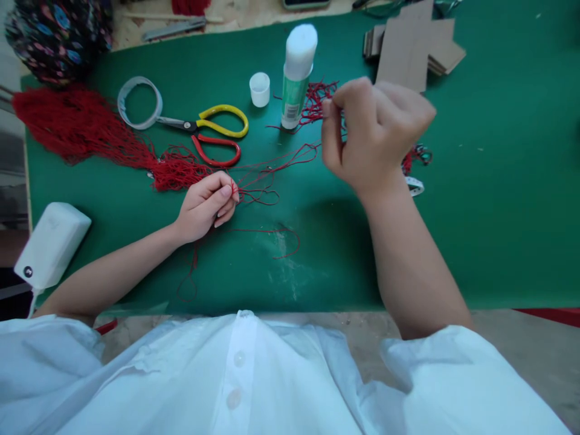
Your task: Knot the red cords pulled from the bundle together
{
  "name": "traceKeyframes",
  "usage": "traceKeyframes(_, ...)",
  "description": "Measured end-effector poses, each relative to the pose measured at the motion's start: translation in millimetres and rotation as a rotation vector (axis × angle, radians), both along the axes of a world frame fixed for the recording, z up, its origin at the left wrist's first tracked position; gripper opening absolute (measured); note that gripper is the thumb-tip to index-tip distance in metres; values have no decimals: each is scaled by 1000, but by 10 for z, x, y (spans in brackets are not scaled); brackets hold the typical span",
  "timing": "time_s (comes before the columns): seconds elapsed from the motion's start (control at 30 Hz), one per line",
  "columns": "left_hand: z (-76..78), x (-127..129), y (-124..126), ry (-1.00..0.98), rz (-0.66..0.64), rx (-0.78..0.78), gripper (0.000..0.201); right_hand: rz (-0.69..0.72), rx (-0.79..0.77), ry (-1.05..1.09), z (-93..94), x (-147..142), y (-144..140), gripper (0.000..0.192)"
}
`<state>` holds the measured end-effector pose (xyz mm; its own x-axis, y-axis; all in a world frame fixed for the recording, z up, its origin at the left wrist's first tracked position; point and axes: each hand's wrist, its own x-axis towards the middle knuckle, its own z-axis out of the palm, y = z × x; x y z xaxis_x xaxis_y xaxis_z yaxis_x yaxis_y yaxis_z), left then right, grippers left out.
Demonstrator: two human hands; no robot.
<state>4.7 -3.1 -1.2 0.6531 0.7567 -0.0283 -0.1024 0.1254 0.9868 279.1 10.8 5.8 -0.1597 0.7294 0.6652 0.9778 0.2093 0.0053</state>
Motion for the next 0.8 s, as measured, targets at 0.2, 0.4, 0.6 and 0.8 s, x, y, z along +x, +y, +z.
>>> traceKeyframes(0.2,-20,4,10,-7,6,8,32,-70,106,-97,24,109,21,43)
traceKeyframes(0.4,-25,2,18,-46,8,-17,30,-162,73,-61,55,176,-10,57)
traceKeyframes(0.6,-23,2,20,-68,10,-51,30,-309,23,-160,140,184,-132,50)
traceKeyframes(0.8,-24,1,18,-83,11,-66,27,-323,-63,169,112,281,-136,52)
